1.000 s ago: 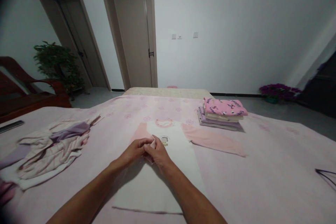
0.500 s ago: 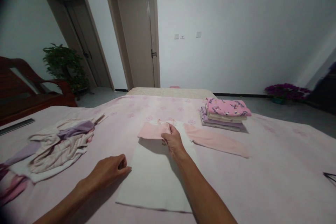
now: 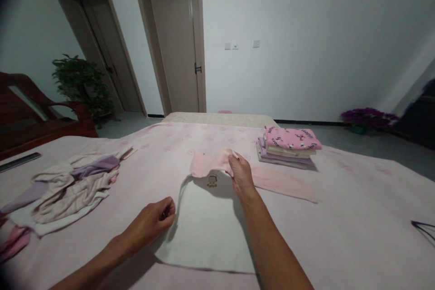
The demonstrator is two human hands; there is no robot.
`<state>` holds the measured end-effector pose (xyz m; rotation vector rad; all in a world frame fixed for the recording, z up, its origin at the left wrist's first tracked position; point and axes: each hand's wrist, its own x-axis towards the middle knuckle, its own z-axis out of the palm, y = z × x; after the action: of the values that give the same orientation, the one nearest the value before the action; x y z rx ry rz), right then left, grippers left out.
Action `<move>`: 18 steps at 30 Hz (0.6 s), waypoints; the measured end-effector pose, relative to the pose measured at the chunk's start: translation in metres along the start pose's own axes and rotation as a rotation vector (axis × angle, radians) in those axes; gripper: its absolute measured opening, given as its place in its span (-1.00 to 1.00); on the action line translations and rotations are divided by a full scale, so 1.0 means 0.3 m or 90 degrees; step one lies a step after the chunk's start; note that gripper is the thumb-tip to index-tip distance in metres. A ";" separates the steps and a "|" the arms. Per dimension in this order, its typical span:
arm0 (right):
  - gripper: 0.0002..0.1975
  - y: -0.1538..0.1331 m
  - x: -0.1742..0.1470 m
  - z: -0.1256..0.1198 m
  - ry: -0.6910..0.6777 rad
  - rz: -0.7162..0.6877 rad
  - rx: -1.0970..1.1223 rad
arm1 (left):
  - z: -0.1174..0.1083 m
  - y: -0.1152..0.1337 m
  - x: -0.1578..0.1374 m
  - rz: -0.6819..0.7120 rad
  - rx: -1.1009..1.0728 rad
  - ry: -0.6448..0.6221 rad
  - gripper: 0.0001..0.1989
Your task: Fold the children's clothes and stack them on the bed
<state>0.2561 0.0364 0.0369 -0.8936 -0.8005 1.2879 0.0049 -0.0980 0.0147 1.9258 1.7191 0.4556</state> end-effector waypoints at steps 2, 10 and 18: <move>-0.62 -0.016 0.012 -0.015 0.014 -0.008 0.003 | 0.016 0.054 0.010 0.027 -0.032 -0.017 -0.94; -0.51 -0.057 0.021 -0.046 -0.012 -0.049 -0.035 | 0.134 0.131 0.065 0.057 -0.132 -0.132 -0.88; -0.67 -0.076 -0.058 0.003 -0.205 -0.055 -0.318 | 0.110 -0.007 0.304 -0.086 -0.567 0.050 -0.70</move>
<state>0.2634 0.0179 0.0577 -1.0392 -1.4427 1.1886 0.0347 -0.0128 -0.0211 1.1494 1.3255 1.0395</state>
